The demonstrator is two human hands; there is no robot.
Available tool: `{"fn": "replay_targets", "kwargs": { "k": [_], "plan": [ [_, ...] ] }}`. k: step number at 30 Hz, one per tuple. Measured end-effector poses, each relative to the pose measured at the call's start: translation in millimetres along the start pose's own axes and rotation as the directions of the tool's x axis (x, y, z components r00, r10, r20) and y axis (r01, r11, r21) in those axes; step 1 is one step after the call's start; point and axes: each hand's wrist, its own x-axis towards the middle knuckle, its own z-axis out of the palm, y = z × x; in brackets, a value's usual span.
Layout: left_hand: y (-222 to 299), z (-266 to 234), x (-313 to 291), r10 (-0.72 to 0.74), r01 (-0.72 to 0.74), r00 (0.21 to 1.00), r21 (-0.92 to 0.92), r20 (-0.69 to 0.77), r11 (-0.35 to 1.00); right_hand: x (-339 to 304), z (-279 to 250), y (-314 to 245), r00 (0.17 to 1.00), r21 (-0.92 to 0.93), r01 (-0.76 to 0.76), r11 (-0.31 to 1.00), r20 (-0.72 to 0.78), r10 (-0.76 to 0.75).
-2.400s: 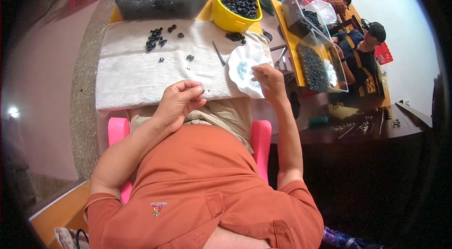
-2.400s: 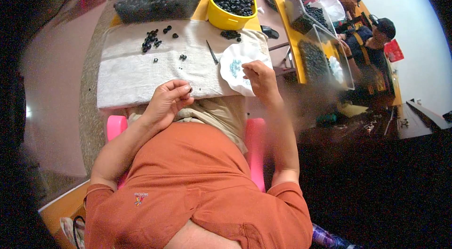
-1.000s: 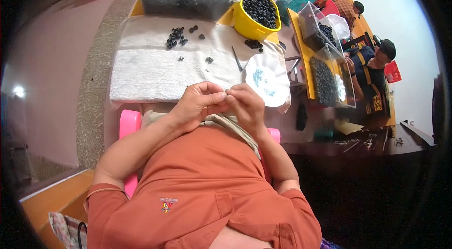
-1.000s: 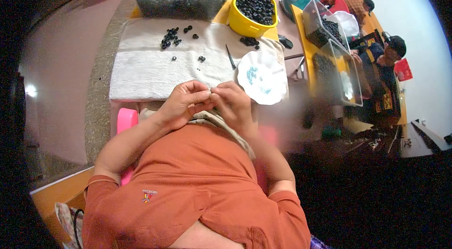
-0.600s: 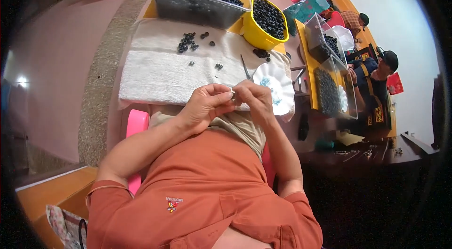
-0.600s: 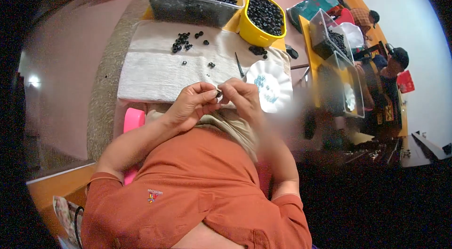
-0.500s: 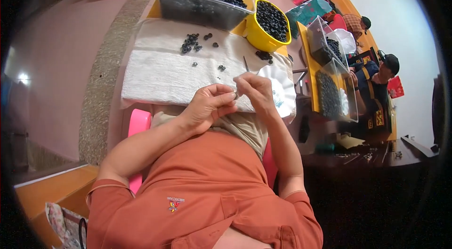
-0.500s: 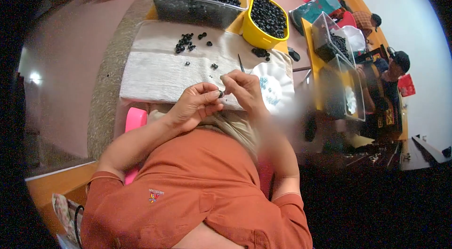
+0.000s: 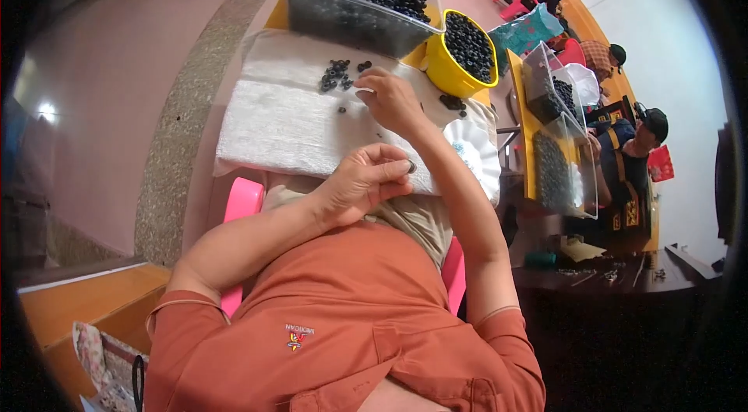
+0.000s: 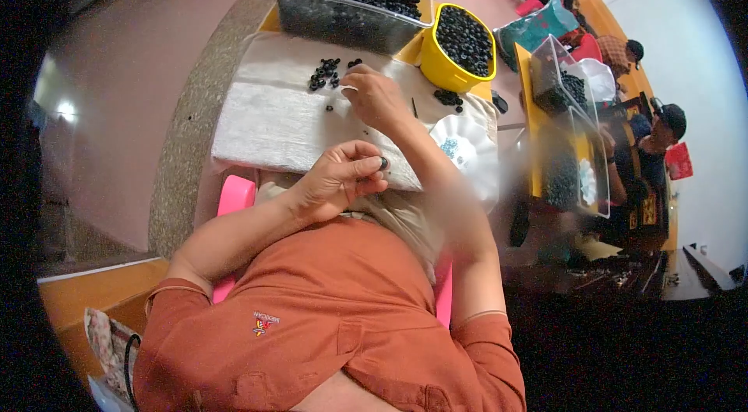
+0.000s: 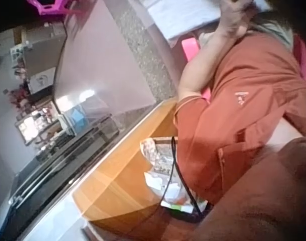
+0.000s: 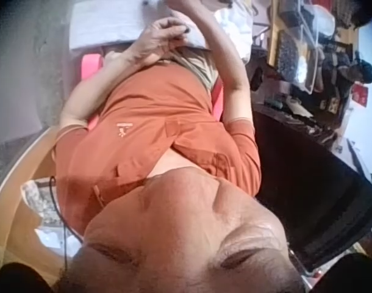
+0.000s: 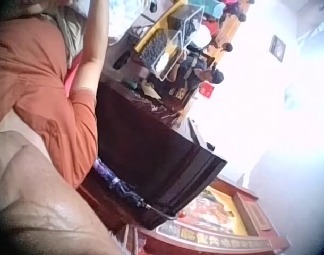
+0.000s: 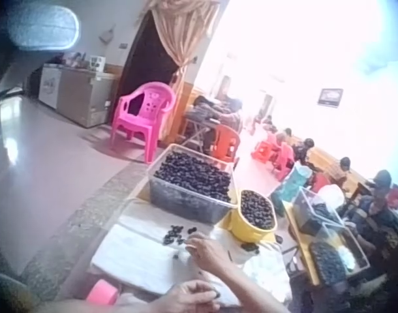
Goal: Sorting and inspecting small black parts on a workbench using hands and a small pick tool.
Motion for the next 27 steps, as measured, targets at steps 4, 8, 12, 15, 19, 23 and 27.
{"fn": "replay_targets", "kwargs": {
  "k": [4, 8, 12, 15, 19, 23, 27],
  "plan": [
    [2, 3, -1, -0.004, 0.004, 1.0, 0.003, 0.005, 1.0, 14, 12, -3, 0.996, -0.113, -0.027, 0.993, 0.087, 0.037],
    [2, 2, -1, 0.0, 0.0, 1.0, 0.0, 0.022, 1.0, 18, 21, 2, 0.995, -0.172, 0.015, 0.985, 0.102, 0.002],
    [1, 1, 0, 0.014, -0.015, 1.0, 0.018, 0.005, 1.0, 18, 23, -2, 0.997, -0.138, -0.077, 0.987, 0.015, 0.08],
    [1, 2, -1, -0.012, 0.012, 1.0, -0.003, 0.014, 1.0, 20, 26, 7, 1.0, -0.127, -0.017, 0.992, -0.001, 0.017],
    [0, 3, -2, -0.014, 0.014, 1.0, 0.013, -0.013, 1.0, 22, 30, 15, 1.0, -0.103, 0.026, 0.994, -0.009, -0.027],
    [0, 2, -2, -0.005, 0.006, 1.0, 0.021, -0.023, 1.0, 23, 29, 12, 0.997, -0.117, -0.05, 0.992, 0.053, 0.057],
    [1, 4, -3, -0.018, 0.018, 0.999, 0.013, -0.039, 1.0, 19, 29, 12, 0.996, -0.032, -0.076, 0.997, -0.039, 0.075]
  ]
}}
